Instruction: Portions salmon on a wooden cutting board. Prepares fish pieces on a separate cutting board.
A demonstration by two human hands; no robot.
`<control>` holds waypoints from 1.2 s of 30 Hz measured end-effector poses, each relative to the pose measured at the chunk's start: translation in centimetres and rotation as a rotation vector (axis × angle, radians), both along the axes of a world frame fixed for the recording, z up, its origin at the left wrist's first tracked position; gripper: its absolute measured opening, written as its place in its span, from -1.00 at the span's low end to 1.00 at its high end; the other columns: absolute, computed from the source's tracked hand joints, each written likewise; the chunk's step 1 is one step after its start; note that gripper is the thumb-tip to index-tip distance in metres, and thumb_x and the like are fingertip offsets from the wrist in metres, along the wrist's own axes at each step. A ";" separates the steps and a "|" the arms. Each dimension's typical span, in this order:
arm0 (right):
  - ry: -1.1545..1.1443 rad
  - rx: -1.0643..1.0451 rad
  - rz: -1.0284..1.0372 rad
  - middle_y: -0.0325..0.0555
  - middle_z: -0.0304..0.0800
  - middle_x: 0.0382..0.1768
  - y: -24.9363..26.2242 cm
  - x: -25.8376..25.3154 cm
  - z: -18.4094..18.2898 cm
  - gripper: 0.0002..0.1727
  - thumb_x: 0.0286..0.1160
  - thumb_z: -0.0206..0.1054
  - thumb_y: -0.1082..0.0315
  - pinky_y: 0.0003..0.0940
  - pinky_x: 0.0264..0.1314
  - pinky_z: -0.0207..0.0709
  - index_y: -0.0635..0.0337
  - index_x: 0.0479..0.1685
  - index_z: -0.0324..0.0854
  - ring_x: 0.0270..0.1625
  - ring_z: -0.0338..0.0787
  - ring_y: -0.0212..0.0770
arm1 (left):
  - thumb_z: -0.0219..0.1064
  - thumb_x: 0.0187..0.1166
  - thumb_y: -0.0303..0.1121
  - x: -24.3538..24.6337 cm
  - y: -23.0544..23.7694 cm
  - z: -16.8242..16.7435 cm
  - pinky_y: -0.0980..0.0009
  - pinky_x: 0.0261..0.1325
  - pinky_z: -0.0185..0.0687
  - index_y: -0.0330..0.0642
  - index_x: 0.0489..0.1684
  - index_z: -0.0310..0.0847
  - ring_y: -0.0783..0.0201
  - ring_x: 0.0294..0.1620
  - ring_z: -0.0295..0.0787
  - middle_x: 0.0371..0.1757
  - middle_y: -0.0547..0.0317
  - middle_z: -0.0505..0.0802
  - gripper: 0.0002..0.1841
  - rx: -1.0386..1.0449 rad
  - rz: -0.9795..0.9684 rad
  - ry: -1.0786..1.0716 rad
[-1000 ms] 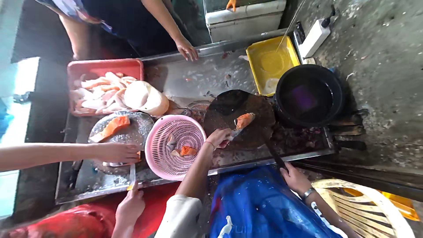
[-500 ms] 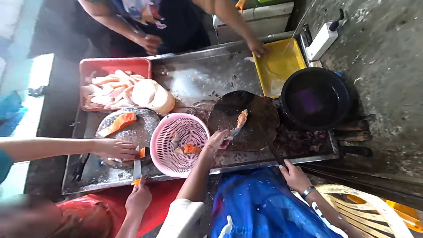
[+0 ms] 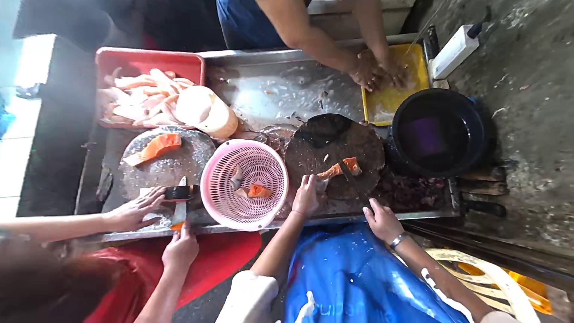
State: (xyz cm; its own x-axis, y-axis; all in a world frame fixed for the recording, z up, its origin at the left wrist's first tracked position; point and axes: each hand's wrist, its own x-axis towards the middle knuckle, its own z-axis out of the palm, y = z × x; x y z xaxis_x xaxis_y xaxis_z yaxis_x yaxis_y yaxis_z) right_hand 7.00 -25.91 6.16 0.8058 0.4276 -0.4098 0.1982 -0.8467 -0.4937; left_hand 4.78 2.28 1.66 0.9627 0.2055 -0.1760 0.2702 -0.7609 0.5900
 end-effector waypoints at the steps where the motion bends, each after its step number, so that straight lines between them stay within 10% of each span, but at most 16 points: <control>1: -0.011 -0.030 0.024 0.13 0.87 0.13 0.7 0.3 -0.4 -0.37 0.83 -0.08 -0.04 0.07 0.39 0.66 0.18 0.65 0.43 0.25 0.85 0.09 | 0.66 0.19 -0.14 0.0 -0.2 0.3 0.02 0.19 0.82 -0.06 0.38 0.54 0.04 0.20 0.81 0.42 -0.05 0.67 -0.32 -0.009 0.011 0.012; 8: -0.050 -0.210 0.087 0.15 0.84 0.19 3.6 1.2 -0.7 -0.38 0.84 -0.13 -0.04 0.11 0.25 0.71 0.08 0.70 0.39 0.19 0.87 0.15 | 0.62 0.17 -0.06 -0.2 -0.7 0.7 0.02 0.25 0.77 -0.10 0.38 0.54 0.04 0.20 0.80 0.28 -0.05 0.75 -0.29 -0.019 0.039 0.064; 17: -0.730 0.564 0.135 -0.01 0.79 -0.24 7.8 2.2 11.2 -0.52 0.81 0.00 0.09 -0.25 -0.30 0.76 0.29 0.41 0.48 -0.37 0.78 -0.23 | 0.62 0.18 -0.03 -0.5 -0.5 0.2 0.04 0.29 0.75 -0.15 0.36 0.55 0.04 0.21 0.80 0.22 -0.05 0.78 -0.29 -0.043 0.011 0.040; 20: -0.695 0.370 0.131 0.07 0.81 -0.13 6.1 0.9 4.4 -0.54 0.82 -0.02 0.09 -0.20 -0.13 0.81 0.26 0.32 0.53 -0.21 0.87 -0.12 | 0.63 0.17 -0.06 -0.5 -0.5 0.2 0.06 0.26 0.76 -0.16 0.33 0.56 0.05 0.18 0.81 0.21 -0.05 0.79 -0.31 -0.039 0.015 0.025; 24: -0.022 -0.359 0.033 0.23 0.82 0.16 4.1 -0.1 -1.6 -0.42 0.86 -0.12 0.00 0.23 0.18 0.72 0.10 0.69 0.35 0.16 0.87 0.25 | 0.59 0.20 -0.06 -0.7 -0.4 0.7 0.04 0.25 0.77 -0.10 0.42 0.50 0.07 0.21 0.81 0.30 -0.04 0.75 -0.27 -0.046 0.039 0.139; 36: -0.096 -0.077 -0.050 0.24 0.88 0.04 -0.1 -4.1 -0.1 -0.33 0.81 -0.07 -0.04 0.17 0.19 0.73 0.36 0.57 0.47 0.08 0.90 0.20 | 0.73 0.21 -0.17 0.3 0.7 0.7 0.01 0.26 0.78 0.03 0.46 0.56 -0.03 0.33 0.70 0.53 -0.15 0.55 -0.28 -0.166 0.159 -0.055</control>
State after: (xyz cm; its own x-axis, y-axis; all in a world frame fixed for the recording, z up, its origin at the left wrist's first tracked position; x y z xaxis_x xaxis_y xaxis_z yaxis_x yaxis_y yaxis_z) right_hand 2.90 -25.99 6.09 0.8625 0.3558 -0.3598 0.1976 -0.8915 -0.4077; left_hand 5.12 2.96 2.31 0.9295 0.3282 -0.1685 0.3434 -0.6025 0.7205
